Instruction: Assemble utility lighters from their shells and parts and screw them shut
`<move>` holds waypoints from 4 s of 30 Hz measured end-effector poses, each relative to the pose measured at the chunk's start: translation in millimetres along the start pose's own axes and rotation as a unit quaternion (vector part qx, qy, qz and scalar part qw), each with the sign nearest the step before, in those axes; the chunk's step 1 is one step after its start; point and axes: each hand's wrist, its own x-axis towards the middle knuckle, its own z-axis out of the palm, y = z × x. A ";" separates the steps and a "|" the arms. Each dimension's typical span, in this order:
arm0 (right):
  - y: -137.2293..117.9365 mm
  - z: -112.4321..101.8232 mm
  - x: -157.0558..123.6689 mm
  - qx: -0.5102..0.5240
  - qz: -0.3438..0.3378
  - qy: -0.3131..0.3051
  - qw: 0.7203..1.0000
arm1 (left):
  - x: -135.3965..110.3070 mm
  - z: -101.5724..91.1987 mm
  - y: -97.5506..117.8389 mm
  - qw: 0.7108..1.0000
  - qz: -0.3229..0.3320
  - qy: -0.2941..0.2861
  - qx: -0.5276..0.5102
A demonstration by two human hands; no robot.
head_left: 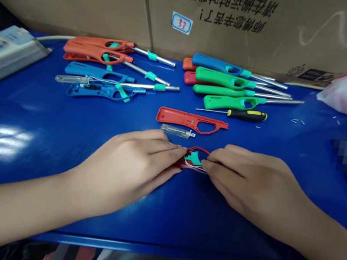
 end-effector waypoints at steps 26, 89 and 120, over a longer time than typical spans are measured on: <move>1.1 2.6 0.0 0.059 0.039 -0.006 0.997 | 6.0 -4.9 -13.8 0.992 -0.058 0.029 -0.111; -8.4 -0.9 8.8 -0.176 -0.065 0.029 0.982 | 7.8 2.2 2.1 0.995 0.000 -0.060 0.079; 8.3 4.6 9.7 0.286 0.187 0.021 0.939 | 2.1 -0.2 -4.2 0.993 0.064 -0.076 0.067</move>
